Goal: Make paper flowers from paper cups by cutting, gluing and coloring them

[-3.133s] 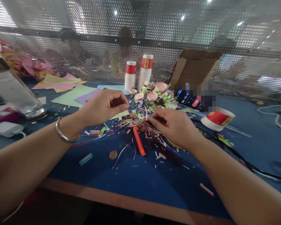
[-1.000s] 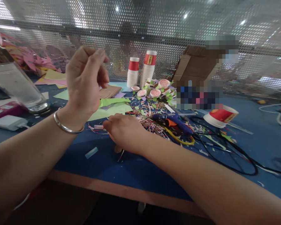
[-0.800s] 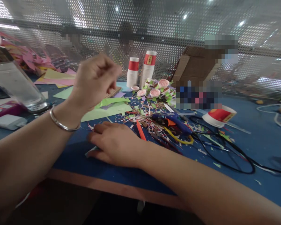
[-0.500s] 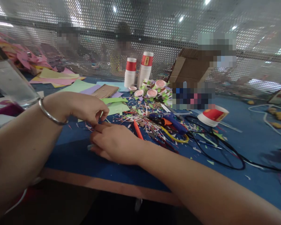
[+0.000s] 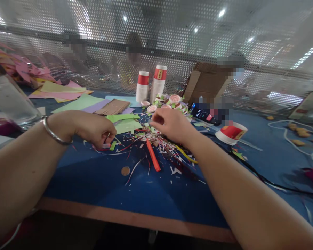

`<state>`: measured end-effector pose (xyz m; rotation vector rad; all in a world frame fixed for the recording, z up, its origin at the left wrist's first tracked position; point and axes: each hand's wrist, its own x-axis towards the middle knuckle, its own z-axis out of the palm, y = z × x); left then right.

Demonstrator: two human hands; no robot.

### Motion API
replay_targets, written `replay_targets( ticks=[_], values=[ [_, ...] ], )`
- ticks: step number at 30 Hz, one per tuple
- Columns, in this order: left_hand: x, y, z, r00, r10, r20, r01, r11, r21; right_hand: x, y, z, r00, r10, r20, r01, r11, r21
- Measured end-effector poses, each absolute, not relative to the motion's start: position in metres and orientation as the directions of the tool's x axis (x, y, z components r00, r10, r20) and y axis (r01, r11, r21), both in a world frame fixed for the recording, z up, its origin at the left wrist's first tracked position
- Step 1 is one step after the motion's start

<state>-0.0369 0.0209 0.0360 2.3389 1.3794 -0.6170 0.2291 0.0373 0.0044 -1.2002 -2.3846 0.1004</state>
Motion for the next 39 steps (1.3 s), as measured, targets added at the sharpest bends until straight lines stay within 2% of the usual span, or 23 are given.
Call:
replay_targets(
  ticks=[3,6,10,13,15,16,18,20,22,24,28,31,34,36,39],
  values=[
    [-0.036,0.021,0.036,0.462,0.728,-0.506,0.869,-0.487,0.092,0.256,0.06,0.005,-0.346,0.883,0.318,0.817,0.45,-0.359],
    [-0.038,0.024,0.037,0.527,0.733,-0.43,0.843,-0.514,0.159,0.277,0.076,0.0,-0.268,0.914,0.306,0.823,0.382,-0.421],
    [-0.039,0.027,0.032,0.613,0.72,-0.325,0.79,-0.549,0.275,0.288,0.079,-0.006,-0.235,0.936,0.261,0.764,0.344,-0.546],
    [-0.024,0.03,0.02,0.65,0.749,-0.132,0.734,-0.572,0.367,0.28,0.07,-0.005,-0.269,0.932,0.242,0.698,0.362,-0.618],
    [-0.005,0.03,0.008,0.596,0.795,0.111,0.613,-0.54,0.577,0.269,0.06,0.0,-0.321,0.912,0.257,0.621,0.407,-0.669],
    [0.007,0.03,0.002,0.54,0.822,0.18,0.506,-0.489,0.711,0.263,0.055,0.002,-0.331,0.901,0.281,0.589,0.43,-0.685],
    [0.031,0.028,-0.008,0.419,0.893,0.166,0.182,-0.261,0.948,0.252,0.046,0.007,-0.349,0.878,0.328,0.544,0.475,-0.692],
    [0.05,0.025,-0.014,0.354,0.934,0.059,-0.097,-0.026,0.995,0.244,0.038,0.011,-0.377,0.855,0.356,0.516,0.512,-0.687],
    [0.06,0.021,-0.015,0.273,0.962,0.008,-0.232,0.058,0.971,0.241,0.034,0.012,-0.4,0.84,0.366,0.492,0.534,-0.688],
    [0.063,0.019,-0.013,0.217,0.976,-0.014,-0.288,0.078,0.955,0.24,0.033,0.011,-0.427,0.83,0.36,0.473,0.544,-0.693],
    [0.061,0.021,-0.01,0.15,0.988,-0.026,-0.301,0.07,0.951,0.24,0.039,0.01,-0.466,0.818,0.337,0.542,0.566,-0.622],
    [0.06,0.026,-0.012,0.148,0.989,0.003,-0.285,0.04,0.958,0.248,0.05,0.011,-0.444,0.83,0.338,0.678,0.558,-0.478],
    [0.054,0.033,-0.015,0.091,0.994,0.056,-0.282,-0.029,0.959,0.268,0.067,0.01,-0.3,0.883,0.36,0.895,0.391,-0.213],
    [0.048,0.039,-0.017,0.036,0.996,0.084,-0.27,-0.071,0.96,0.285,0.08,0.005,-0.209,0.94,0.269,0.968,0.238,-0.082],
    [0.04,0.045,-0.017,-0.015,0.994,0.107,-0.247,-0.107,0.963,0.306,0.094,-0.004,-0.174,0.963,0.206,0.981,0.187,-0.045]
  ],
)
